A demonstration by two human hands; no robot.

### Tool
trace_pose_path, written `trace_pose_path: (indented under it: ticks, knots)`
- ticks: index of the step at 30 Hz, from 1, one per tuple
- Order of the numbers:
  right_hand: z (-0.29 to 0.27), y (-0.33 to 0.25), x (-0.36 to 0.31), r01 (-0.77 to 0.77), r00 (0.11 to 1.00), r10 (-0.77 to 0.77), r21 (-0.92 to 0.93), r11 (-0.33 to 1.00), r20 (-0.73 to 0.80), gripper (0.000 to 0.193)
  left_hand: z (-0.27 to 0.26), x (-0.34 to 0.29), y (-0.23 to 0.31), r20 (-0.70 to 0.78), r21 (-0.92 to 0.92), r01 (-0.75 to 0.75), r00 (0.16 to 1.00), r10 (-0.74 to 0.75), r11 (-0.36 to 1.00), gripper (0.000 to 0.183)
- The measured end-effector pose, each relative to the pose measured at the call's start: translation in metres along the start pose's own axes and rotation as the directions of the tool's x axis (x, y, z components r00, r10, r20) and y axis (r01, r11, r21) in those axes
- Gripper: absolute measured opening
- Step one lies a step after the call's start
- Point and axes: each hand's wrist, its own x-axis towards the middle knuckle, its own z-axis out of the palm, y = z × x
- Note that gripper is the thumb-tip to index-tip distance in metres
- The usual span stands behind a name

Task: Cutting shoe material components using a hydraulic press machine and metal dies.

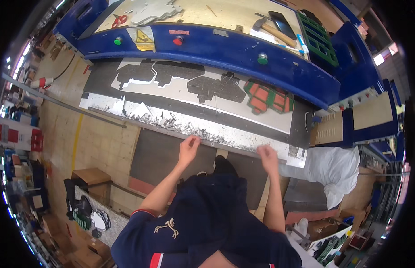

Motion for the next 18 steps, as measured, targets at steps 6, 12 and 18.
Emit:
trace_pose_path:
  ticks: [6,12,18]
  knots:
    - [-0.026,0.006,0.157,0.123,0.948,-0.203,-0.304,0.945,-0.247,0.020,0.036,0.049,0.046,0.011,0.168,-0.118,0.993,0.118,0.979,0.016]
    - [-0.047,0.032,0.194,0.004,0.922,-0.072,-0.176,0.984,-0.381,0.017,0.069,0.098,0.060,0.004,0.252,-0.195,0.980,0.200,0.948,0.012]
    - [-0.067,0.053,0.173,-0.050,0.855,-0.017,-0.115,0.992,-0.518,0.017,0.111,0.138,0.062,0.166,0.287,-0.458,0.889,0.427,0.841,0.024]
